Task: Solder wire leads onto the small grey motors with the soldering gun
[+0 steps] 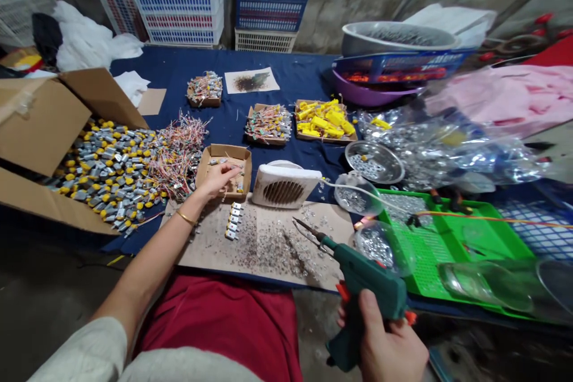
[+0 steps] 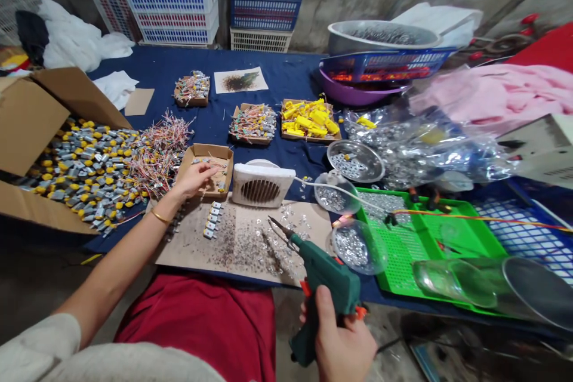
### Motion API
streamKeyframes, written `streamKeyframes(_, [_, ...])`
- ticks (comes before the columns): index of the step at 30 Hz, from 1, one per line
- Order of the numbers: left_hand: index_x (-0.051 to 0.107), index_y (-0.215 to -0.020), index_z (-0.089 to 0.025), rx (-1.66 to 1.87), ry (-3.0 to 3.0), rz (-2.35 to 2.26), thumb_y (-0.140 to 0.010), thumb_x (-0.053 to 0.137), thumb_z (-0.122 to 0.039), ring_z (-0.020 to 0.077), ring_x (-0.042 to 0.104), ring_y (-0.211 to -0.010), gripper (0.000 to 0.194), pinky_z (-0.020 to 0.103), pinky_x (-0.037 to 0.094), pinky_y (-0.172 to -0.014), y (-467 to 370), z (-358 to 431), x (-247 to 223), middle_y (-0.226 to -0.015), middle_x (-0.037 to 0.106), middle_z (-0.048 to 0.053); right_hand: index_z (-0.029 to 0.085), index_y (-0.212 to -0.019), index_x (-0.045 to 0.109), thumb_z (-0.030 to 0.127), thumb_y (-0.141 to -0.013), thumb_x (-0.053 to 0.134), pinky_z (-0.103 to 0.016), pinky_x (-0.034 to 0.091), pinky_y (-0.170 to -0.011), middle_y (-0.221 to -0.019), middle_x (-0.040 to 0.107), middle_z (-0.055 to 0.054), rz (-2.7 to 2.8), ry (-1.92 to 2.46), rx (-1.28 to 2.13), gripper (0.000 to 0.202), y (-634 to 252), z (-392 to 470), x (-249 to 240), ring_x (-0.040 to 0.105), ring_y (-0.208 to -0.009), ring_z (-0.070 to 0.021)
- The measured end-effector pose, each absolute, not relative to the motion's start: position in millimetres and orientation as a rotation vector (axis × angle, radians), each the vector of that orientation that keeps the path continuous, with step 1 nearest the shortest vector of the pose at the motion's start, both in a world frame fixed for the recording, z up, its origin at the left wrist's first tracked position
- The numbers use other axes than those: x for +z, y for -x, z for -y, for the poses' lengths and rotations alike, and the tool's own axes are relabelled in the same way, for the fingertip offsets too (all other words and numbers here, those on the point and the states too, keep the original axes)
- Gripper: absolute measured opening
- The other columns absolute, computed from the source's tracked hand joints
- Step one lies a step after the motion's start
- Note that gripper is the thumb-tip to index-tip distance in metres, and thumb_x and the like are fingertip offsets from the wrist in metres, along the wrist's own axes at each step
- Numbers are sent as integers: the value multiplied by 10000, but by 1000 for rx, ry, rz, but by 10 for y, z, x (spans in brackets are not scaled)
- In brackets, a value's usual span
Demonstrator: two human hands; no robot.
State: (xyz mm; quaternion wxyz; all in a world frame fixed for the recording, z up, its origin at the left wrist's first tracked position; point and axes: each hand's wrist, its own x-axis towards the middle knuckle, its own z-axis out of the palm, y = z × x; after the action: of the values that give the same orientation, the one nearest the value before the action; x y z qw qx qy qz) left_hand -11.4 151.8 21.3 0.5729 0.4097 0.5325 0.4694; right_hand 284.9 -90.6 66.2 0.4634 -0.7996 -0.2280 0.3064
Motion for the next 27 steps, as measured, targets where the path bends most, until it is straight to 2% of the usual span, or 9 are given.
streamKeyframes(3, [579, -712, -136, 973, -901, -1305, -676, 823, -332, 66, 521, -475, 315, 193, 448, -492, 272, -1518, 280, -562, 549, -45, 122, -761, 642, 630, -629, 767, -280, 517, -400, -548, 662, -59, 542, 1944, 781, 539, -2844, 883, 660, 612, -439, -197])
streamKeyframes(6, [553, -704, -143, 935, -737, -1300, -741, 777, -297, 103, 612, -585, 274, 258, 542, -643, 324, -1585, 357, -580, 571, -18, 120, -753, 643, 633, -599, 783, -268, 510, -390, -539, 660, -59, 519, 1931, 796, 554, -2788, 842, 689, 614, -433, -196])
streamKeyframes(11, [518, -604, -167, 860, -924, -1511, -746, 749, -346, 144, 602, -587, 325, 283, 502, -656, 379, -1578, 326, -530, 548, -5, 122, -732, 634, 639, -584, 787, -272, 519, -395, -545, 669, -69, 516, 1931, 820, 559, -2706, 825, 764, 621, -436, -202])
streamKeyframes(14, [527, -525, -182, 751, -1376, -1833, -740, 723, -404, 222, 630, -721, 366, 297, 451, -710, 493, -1470, 315, -520, 556, 35, 123, -735, 636, 639, -603, 777, -280, 527, -406, -553, 675, -74, 528, 1944, 810, 551, -2704, 839, 781, 632, -449, -210])
streamKeyframes(16, [597, -570, -177, 618, -1699, -2008, -778, 666, -440, 267, 629, -847, 342, 321, 428, -772, 574, -1400, 343, -629, 633, 95, 120, -744, 641, 634, -609, 777, -279, 521, -400, -546, 670, -67, 528, 1942, 792, 549, -2714, 848, 772, 627, -442, -207])
streamKeyframes(18, [687, -727, -160, 515, -1947, -1980, -823, 607, -383, 280, 606, -947, 255, 343, 404, -842, 632, -1362, 382, -840, 698, 148, 119, -760, 647, 624, -608, 784, -275, 516, -394, -545, 668, -58, 516, 1929, 793, 545, -2721, 851, 752, 619, -435, -200])
streamKeyframes(20, [723, -903, -176, 428, -2148, -1814, -811, 604, -286, 285, 562, -1036, 186, 366, 365, -905, 652, -1369, 409, -1056, 697, 149, 120, -755, 648, 618, -604, 790, -275, 511, -387, -539, 663, -52, 503, 1929, 791, 540, -2722, 848, 730, 605, -422, -191])
streamKeyframes(22, [731, -939, -221, 326, -2234, -1680, -744, 658, -230, 305, 517, -1084, 208, 393, 323, -937, 638, -1422, 415, -1117, 690, 113, 120, -741, 646, 618, -603, 790, -280, 510, -385, -535, 660, -54, 506, 1939, 798, 536, -2716, 840, 714, 602, -418, -192])
streamKeyframes(27, [690, -597, -203, 61, -2193, -1618, -611, 736, -202, 319, 541, -966, 48, 395, 281, -900, 520, -1621, 370, -692, 663, 83, 118, -745, 644, 624, -589, 796, -279, 504, -380, -525, 656, -52, 482, 1921, 818, 550, -2691, 840, 716, 598, -417, -191])
